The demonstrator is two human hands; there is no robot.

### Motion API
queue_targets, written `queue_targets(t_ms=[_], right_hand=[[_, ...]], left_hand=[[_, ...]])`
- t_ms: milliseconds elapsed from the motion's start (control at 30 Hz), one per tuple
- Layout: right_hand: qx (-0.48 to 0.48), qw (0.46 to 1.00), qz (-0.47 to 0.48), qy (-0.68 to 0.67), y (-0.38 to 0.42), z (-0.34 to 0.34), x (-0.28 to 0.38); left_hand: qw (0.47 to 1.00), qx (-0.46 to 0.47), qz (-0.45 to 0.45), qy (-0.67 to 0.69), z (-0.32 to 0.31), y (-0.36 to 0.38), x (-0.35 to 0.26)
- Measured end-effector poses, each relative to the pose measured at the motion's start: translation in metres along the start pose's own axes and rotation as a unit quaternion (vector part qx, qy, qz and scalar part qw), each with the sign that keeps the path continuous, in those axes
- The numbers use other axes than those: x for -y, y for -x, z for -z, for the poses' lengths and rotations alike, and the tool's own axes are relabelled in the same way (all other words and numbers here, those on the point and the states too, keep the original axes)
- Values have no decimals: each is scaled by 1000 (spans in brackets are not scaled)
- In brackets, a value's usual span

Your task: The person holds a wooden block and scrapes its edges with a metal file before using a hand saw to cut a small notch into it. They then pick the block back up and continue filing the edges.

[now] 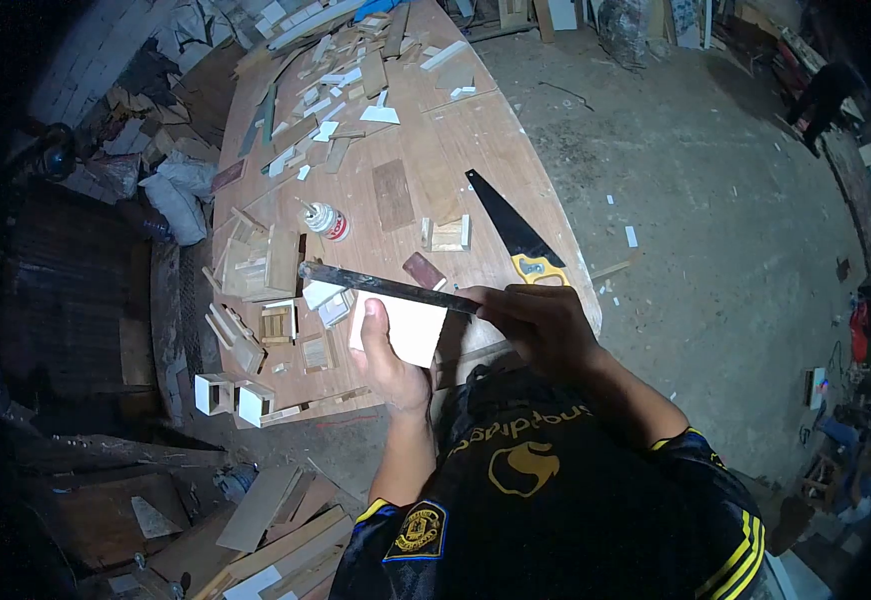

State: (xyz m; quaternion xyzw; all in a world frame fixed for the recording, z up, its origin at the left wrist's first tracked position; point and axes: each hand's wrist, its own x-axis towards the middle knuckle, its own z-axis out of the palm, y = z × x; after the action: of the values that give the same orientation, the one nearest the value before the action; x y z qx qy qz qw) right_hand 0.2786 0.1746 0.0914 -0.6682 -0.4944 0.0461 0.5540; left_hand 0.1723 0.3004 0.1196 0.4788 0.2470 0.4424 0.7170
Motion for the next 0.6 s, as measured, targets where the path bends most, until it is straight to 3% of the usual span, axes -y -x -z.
queue_targets(t_ms=[267,333,367,467,533,600], right_hand=[[29,999,-21,-1,-5,9,10],[61,998,-16,6,-3,11,10],[62,998,-16,5,-1,11,12],[66,996,-48,38,1,12,20],[-9,996,-85,2,-4,16,22],[-9,996,-90,10,-8,19,23]], left_hand=[[998,-6,10,64,18,-9,14],[993,-112,-41,7,8,-10,12],[991,-87,-99,-13,22,-18,20],[997,-13,-53,55,18,-20,-3],[995,-10,-101,-14,28,-22,5],[992,-21,-122,-21,30,-23,11]])
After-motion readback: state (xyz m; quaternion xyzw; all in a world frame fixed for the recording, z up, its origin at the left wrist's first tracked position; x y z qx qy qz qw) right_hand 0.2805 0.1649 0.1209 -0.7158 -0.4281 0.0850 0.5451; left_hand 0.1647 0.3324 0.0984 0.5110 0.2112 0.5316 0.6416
